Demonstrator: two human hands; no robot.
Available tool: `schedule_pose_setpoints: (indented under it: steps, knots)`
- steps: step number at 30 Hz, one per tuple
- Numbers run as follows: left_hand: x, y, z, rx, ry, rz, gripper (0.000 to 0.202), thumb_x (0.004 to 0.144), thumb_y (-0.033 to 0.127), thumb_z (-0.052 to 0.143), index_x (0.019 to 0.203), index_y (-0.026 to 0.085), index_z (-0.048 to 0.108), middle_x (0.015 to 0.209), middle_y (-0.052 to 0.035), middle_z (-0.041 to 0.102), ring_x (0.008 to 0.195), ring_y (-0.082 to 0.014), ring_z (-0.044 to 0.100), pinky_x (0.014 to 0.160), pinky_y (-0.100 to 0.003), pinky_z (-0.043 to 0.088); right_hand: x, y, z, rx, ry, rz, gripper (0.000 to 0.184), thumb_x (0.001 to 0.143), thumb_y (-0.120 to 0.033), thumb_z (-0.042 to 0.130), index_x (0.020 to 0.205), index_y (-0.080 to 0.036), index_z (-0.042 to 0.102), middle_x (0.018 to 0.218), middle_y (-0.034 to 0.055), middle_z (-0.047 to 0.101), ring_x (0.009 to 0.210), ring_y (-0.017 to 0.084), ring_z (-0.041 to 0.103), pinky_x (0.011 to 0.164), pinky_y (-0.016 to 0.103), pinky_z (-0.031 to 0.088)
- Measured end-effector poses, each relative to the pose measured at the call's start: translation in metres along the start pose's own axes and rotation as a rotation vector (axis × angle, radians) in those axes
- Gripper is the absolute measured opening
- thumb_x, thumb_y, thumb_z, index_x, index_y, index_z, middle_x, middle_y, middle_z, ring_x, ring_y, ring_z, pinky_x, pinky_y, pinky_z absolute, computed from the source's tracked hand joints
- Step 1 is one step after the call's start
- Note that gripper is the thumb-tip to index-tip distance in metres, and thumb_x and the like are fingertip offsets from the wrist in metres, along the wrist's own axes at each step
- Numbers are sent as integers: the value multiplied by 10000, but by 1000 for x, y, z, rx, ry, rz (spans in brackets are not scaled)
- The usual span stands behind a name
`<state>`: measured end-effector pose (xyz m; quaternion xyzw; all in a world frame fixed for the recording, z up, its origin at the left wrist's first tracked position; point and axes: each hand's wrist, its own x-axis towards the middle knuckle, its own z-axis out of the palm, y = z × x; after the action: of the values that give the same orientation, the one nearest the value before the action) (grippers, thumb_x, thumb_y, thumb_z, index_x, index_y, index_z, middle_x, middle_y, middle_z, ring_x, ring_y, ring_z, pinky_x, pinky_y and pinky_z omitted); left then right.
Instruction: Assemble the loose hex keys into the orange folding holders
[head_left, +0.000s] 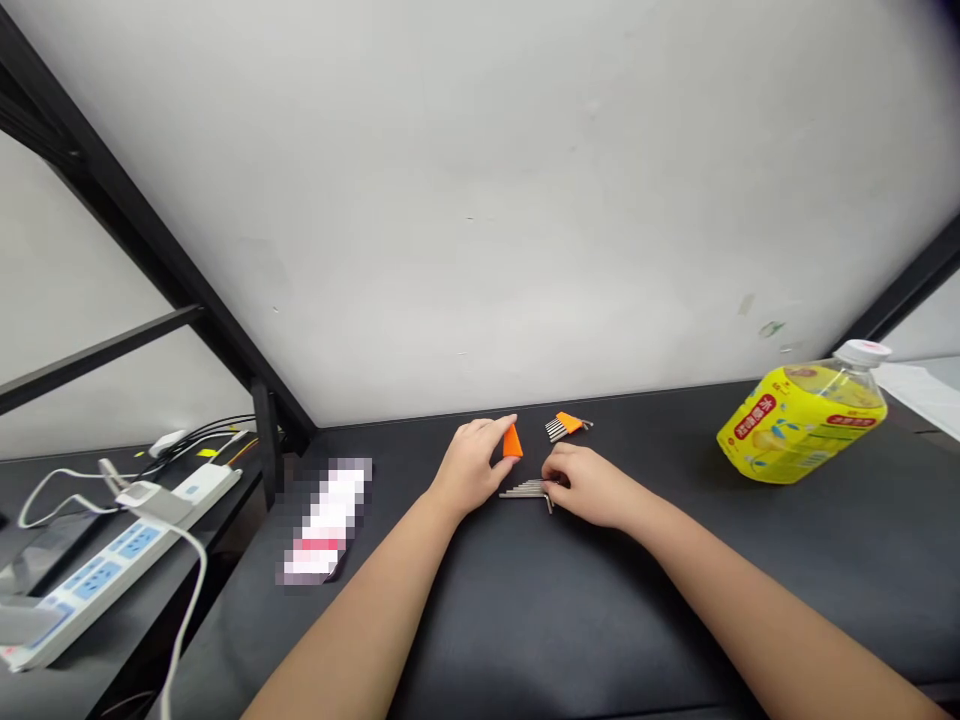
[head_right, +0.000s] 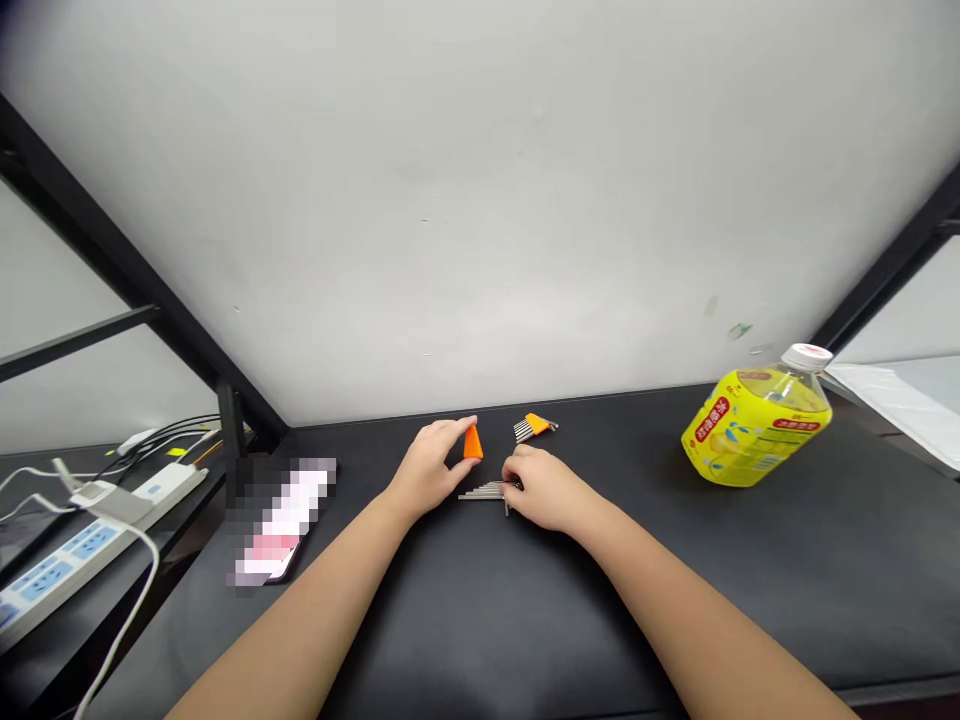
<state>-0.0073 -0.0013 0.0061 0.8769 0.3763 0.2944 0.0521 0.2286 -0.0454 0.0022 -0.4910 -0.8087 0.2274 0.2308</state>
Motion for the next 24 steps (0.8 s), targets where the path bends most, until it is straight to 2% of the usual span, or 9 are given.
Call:
schedule_pose_setpoints:
  steps: [4, 7, 10, 12, 16, 20, 24]
  knots:
    - [-1, 0, 4, -75, 38, -2, 533, 950, 160, 594, 1459, 255, 465, 1415, -81, 614, 1292, -233, 602, 1093, -439, 522, 1, -7, -1, 30, 147, -29, 118, 906, -225, 576, 864, -203, 684, 920, 52, 664, 835, 191, 621, 772, 343, 495]
    - [-2, 6, 7, -133, 34, 5, 529, 961, 175, 574, 1466, 268, 449, 1467, -78, 574, 1292, -217, 612, 1070, -398, 554, 6, -9, -1, 256, 234, 37, 125, 905, -265, 601, 975, -212, 690, 928, 47, 688, 776, 180, 617, 728, 334, 505]
    - [-2, 17, 6, -129, 19, 66, 508, 974, 203, 571, 1463, 266, 450, 1458, -82, 584, 1260, -221, 632, 1051, -398, 558, 10, -10, 3, 505, 181, 78, 207, 917, -365, 628, 1048, -222, 697, 986, 48, 709, 825, 189, 645, 754, 330, 522]
    - [-2, 23, 4, -104, 4, 113, 493, 984, 213, 562, 1462, 258, 451, 1434, -90, 604, 1242, -235, 638, 1039, -419, 549, 11, -10, 6, 550, 151, 84, 233, 922, -426, 631, 964, -209, 706, 950, 44, 699, 845, 194, 636, 777, 331, 515]
    - [-1, 30, -1, -42, -32, 115, 546, 962, 235, 597, 1481, 245, 428, 1396, -108, 624, 1184, -264, 641, 997, -460, 536, 13, -13, 11, 519, 195, 120, 322, 908, -464, 638, 747, -186, 655, 806, 25, 625, 760, 173, 567, 706, 309, 474]
    - [0, 31, -5, -23, -8, 61, 497, 902, 255, 665, 1379, 235, 530, 1335, -110, 626, 1197, -266, 619, 987, -436, 533, 14, -15, 11, 488, 213, 130, 291, 903, -435, 640, 749, -190, 667, 813, 26, 621, 754, 169, 567, 703, 308, 476]
    - [1, 22, -6, 45, -11, 12, 452, 886, 262, 670, 1326, 220, 573, 1233, -107, 650, 1114, -257, 644, 940, -412, 541, 8, -14, 2, 202, 218, 92, 245, 911, -407, 649, 790, -197, 682, 874, 43, 620, 760, 175, 563, 720, 333, 478]
